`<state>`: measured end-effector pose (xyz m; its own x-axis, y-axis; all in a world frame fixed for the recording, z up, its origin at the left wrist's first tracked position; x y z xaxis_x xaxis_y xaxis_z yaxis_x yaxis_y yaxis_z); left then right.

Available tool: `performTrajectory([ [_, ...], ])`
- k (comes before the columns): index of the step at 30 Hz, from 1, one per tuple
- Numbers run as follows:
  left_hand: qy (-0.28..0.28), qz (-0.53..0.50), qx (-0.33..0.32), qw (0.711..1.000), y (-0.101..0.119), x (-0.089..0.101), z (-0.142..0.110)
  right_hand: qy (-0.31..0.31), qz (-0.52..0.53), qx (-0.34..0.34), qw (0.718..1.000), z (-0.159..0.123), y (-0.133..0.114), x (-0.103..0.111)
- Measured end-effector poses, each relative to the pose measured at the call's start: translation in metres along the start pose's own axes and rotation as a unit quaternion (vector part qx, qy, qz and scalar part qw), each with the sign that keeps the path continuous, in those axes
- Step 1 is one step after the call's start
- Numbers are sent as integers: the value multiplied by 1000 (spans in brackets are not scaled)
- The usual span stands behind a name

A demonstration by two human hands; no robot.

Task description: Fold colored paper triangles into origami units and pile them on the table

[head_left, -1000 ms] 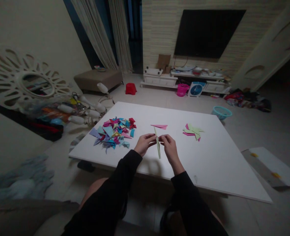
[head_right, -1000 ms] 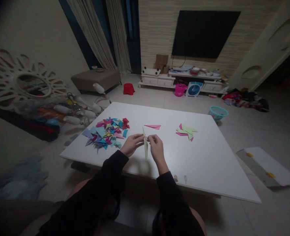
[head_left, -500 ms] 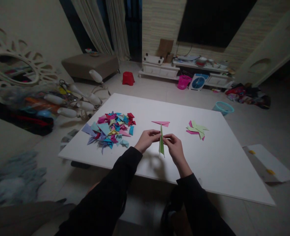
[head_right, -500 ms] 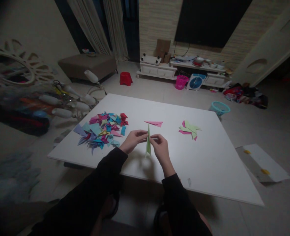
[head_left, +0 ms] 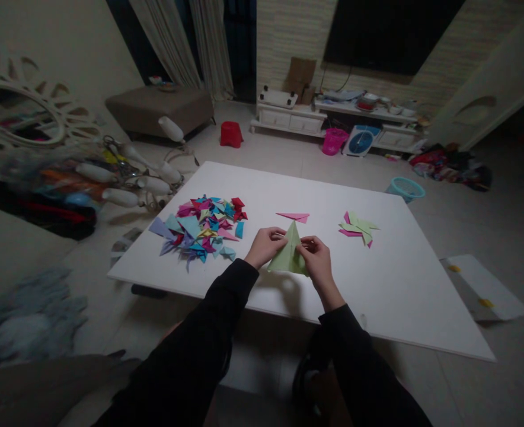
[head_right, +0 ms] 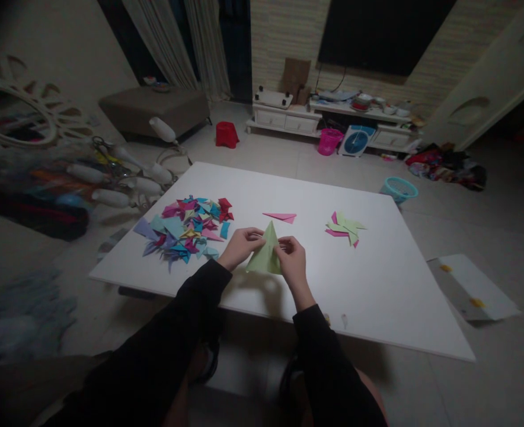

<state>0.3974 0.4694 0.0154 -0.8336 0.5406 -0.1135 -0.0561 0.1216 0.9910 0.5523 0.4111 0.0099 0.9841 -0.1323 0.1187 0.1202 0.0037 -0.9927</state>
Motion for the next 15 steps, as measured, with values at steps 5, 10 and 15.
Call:
performTrajectory([
  [5, 5, 26, 2, 1000, -2, -1, -9, -5, -41, 9, 999, -10, -2, 1],
  [10, 30, 99, -36, 994, -4, 2, -7, 0, -81, 20, 996, -13, -11, 2],
  [15, 25, 70, -24, 997, -10, -1, 1, -17, -61, 31, 998, -10, -15, -2],
])
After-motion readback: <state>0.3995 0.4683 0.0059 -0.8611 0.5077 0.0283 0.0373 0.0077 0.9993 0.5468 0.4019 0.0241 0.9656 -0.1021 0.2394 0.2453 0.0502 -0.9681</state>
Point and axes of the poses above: each hand's wrist, its own z-axis towards the middle knuckle, its own x-axis out of the back of the hand, y = z × x, the point moved 5 cm from there along z, towards the middle knuckle, and after that the axes turned 15 degrees about -y, right-handed, at the moved point
